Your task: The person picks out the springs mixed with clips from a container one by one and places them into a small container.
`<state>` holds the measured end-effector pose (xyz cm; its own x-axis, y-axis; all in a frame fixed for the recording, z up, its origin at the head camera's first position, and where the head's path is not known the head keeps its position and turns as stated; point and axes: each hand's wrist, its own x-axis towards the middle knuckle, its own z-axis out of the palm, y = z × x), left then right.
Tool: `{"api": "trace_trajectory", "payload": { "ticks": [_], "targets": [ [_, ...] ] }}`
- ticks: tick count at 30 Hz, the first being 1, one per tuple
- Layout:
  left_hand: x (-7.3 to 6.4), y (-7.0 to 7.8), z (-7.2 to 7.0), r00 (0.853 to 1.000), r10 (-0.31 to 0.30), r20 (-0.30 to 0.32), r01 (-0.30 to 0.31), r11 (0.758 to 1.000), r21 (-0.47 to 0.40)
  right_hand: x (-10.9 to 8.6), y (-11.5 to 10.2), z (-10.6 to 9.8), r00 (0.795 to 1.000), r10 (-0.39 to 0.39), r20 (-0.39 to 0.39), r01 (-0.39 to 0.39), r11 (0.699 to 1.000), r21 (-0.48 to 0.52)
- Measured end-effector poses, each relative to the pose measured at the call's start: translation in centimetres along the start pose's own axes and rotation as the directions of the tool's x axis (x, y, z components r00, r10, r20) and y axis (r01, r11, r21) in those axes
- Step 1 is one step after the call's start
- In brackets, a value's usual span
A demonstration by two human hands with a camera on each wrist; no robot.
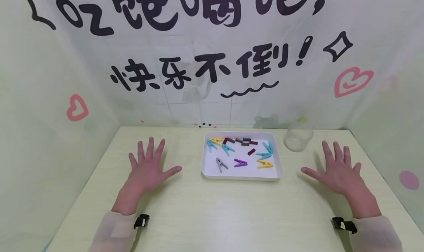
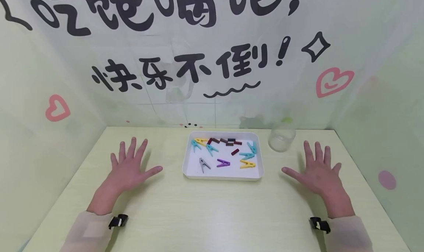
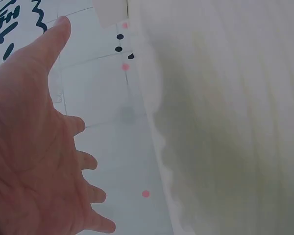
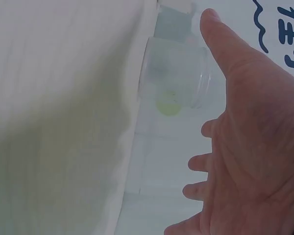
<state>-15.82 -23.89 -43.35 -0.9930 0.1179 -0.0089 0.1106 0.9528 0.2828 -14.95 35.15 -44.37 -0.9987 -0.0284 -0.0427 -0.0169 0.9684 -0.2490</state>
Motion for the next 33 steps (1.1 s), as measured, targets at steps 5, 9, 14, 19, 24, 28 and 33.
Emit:
{"api": "trace_trajectory", "payload": {
  "ticks": [5,9,14,19,24,28,33],
  "targets": [
    [0.1,0.1,-0.2,1.000,0.016,-0.021,-0.017,1.000,-0.010,-0.1,-0.2,-0.3,0.998,-0.038,-0.049,0.038,0.999,0.006],
    [0.3,0.2,-0.2,0.999,0.032,-0.034,-0.033,0.999,-0.032,0.0,-0.2,-0.5,0.989,-0.089,-0.117,0.088,0.996,-0.014],
    [0.5,0.5,-0.4,0.998,0.048,-0.049,-0.051,0.997,-0.054,0.2,-0.5,-0.9,0.974,-0.148,-0.170,0.148,0.989,-0.010],
    [0.8,0.9,-0.5,0.996,0.066,-0.063,-0.071,0.995,-0.076,0.3,-1.4,-1.6,0.960,-0.187,-0.208,0.190,0.982,-0.005],
    [1.1,1.4,-0.4,0.994,0.089,-0.069,-0.098,0.985,-0.139,0.4,-2.6,-2.1,0.950,-0.215,-0.226,0.224,0.974,0.013],
    [1.3,1.8,-0.3,0.993,0.094,-0.068,-0.105,0.978,-0.183,0.7,-3.5,-2.3,0.944,-0.240,-0.225,0.254,0.967,0.035],
    [1.8,2.2,0.1,0.993,0.097,-0.062,-0.110,0.961,-0.255,1.1,-4.7,-2.3,0.939,-0.268,-0.215,0.287,0.956,0.061]
  ]
}}
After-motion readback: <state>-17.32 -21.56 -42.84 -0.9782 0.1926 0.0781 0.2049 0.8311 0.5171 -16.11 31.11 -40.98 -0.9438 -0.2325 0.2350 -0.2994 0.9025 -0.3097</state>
